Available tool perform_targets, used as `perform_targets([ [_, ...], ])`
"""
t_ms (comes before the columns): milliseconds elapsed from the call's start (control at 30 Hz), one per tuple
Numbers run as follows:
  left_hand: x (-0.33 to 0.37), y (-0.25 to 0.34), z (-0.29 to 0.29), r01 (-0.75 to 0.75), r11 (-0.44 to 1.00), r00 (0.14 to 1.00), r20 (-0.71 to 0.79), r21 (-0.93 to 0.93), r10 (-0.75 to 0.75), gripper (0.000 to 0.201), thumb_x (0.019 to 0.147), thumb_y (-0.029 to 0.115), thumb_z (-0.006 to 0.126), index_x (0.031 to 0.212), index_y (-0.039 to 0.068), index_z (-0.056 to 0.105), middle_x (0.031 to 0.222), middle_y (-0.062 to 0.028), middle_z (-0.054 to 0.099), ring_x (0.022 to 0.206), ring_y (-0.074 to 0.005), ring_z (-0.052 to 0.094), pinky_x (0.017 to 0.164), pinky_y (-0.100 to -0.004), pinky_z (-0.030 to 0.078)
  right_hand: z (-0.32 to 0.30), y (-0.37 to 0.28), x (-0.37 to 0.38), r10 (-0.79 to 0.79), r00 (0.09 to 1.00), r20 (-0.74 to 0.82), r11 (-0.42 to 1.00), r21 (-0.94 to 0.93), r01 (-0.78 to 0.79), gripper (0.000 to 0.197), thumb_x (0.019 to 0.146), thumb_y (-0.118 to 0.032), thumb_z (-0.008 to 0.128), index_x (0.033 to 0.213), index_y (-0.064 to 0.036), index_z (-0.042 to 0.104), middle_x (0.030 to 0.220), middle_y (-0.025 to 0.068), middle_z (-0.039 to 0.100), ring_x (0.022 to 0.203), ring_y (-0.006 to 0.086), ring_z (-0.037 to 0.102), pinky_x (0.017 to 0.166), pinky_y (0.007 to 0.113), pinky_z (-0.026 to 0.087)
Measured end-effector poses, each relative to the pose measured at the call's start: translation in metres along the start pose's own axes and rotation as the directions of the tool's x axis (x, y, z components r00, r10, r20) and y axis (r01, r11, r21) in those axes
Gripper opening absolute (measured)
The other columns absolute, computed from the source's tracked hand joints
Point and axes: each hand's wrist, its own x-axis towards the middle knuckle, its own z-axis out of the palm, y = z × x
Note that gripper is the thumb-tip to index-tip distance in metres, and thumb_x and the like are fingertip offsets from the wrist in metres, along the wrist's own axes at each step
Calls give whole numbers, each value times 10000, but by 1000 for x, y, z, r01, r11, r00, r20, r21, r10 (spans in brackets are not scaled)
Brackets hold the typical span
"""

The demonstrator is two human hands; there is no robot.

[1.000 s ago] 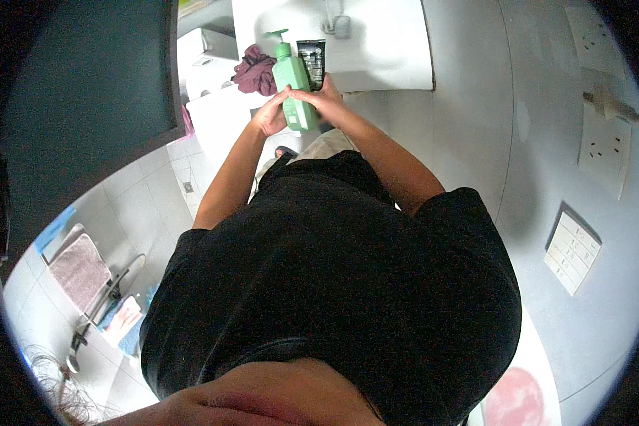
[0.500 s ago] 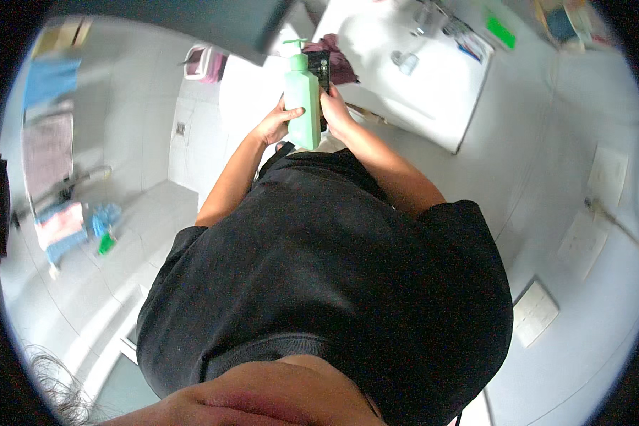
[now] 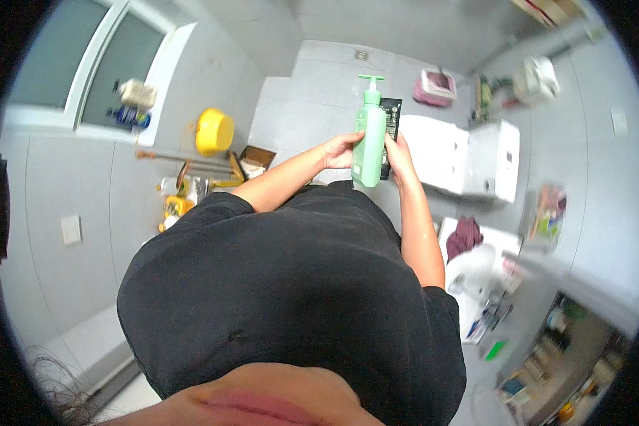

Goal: The person cleans a bathroom by scrubbing a small plastic container with a steel wool pad under running water, then wipes the sink and surrounding tiled walls with a cloth. The person rinses the cloth and hangs it on a towel rack.

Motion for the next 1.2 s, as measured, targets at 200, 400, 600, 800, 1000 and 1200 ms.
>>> perform_targets([
  [200, -144, 117, -36, -419, 905, 900, -93, 74, 425, 571, 938, 299, 769, 1391, 34, 543, 1325, -138, 648, 1237, -294, 630, 1109, -499, 485, 191, -35, 113, 23, 980, 197, 989, -150, 7, 693, 1035, -592, 515, 1345, 18, 624, 1228, 113, 689, 1092, 176, 631, 978, 320, 482],
  [400, -273, 201, -95, -689, 724, 693, -261, 35, 672, 621, 915, 266, 797, 1412, 59, 488, 1298, -109, 652, 1218, -261, 639, 1070, -473, 511, 389, -52, 180, 3, 914, 405, 950, -286, 124, 658, 1032, -587, 531, 1290, 12, 620, 1147, 101, 680, 1043, 177, 609, 951, 323, 478],
  [600, -363, 278, -126, -794, 597, 537, -325, 119, 779, 595, 917, 263, 791, 1399, 44, 519, 1302, -113, 649, 1227, -263, 631, 1088, -464, 495, 528, -51, 243, -71, 859, 506, 963, -190, 191, 656, 1055, -610, 475, 1196, 2, 664, 1032, 68, 686, 951, 150, 605, 875, 308, 492],
  [800, -402, 354, -138, -865, 469, 369, -405, 179, 836, 532, 935, 249, 769, 1372, 31, 559, 1266, -117, 670, 1190, -258, 649, 1064, -440, 506, 620, -69, 312, 35, 840, 542, 983, -169, 68, 477, 1034, -485, 597, 1077, -18, 685, 953, 31, 685, 850, 113, 601, 781, 281, 491],
  [1000, -425, 424, -160, -919, 313, 173, -464, 242, 868, 463, 969, 245, 725, 1342, 19, 570, 1254, -138, 680, 1169, -272, 662, 1053, -444, 513, 686, -86, 394, -168, 780, 602, 967, -52, 248, 267, 1001, -286, 655, 1099, -38, 655, 916, 20, 683, 756, 108, 613, 689, 278, 501],
  [1200, -437, 474, -171, -901, 224, -25, -559, 372, 829, 554, 967, 254, 730, 1416, 41, 484, 1334, -152, 602, 1261, -335, 589, 1108, -527, 464, 720, -130, 508, -551, 453, 701, 446, -211, 870, 219, 878, -136, 741, 1047, -72, 618, 992, 98, 710, 839, 252, 715, 719, 385, 561],
])
